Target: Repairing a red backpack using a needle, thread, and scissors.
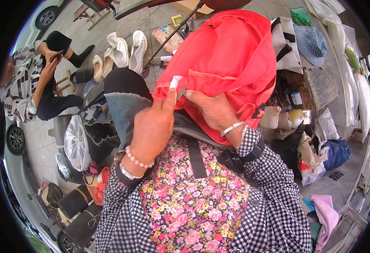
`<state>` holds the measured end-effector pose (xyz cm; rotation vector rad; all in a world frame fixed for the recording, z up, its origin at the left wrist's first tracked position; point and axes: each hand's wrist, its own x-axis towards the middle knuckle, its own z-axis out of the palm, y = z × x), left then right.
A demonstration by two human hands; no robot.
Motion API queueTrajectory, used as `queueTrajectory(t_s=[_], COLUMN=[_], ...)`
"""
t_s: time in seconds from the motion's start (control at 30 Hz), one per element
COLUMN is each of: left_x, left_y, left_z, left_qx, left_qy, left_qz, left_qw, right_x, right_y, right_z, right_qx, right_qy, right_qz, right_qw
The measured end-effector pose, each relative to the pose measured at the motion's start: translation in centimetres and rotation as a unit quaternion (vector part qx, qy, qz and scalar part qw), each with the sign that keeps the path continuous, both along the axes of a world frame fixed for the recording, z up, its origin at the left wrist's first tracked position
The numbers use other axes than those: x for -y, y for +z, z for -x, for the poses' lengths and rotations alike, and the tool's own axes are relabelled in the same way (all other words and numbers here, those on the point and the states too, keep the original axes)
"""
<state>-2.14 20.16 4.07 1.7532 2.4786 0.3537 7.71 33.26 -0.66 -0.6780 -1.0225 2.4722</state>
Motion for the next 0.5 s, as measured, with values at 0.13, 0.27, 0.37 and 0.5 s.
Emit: queueTrajectory(t_s=[0.13, 0.27, 0.37, 0.5], left_x=[-0.2, -0.3, -0.3, -0.4], left_y=[-0.4, -1.3, -2.2, -1.8], left_z=[-0.2, 0.6, 1.7, 1.8], left_qx=[-0.034, 0.086, 0.328, 0.364], left_qy=[0.005, 0.047, 0.036, 0.04], left_qz=[-0.015, -0.081, -0.184, -0.166], left_qw=[0.999, 0.992, 0.926, 0.916], right_x=[0.1, 0.0, -0.2, -0.3], right_y=[0.1, 0.2, 0.2, 0.1], right_z=[0.2, -0.1, -0.1, -0.2], right_qx=[-0.006, -0.012, -0.02, -0.042], right_qy=[-0.006, 0.011, 0.023, 0.033], right_qz=[-0.011, 0.008, 0.031, 0.044], right_qw=[1.0, 1.0, 0.999, 0.998])
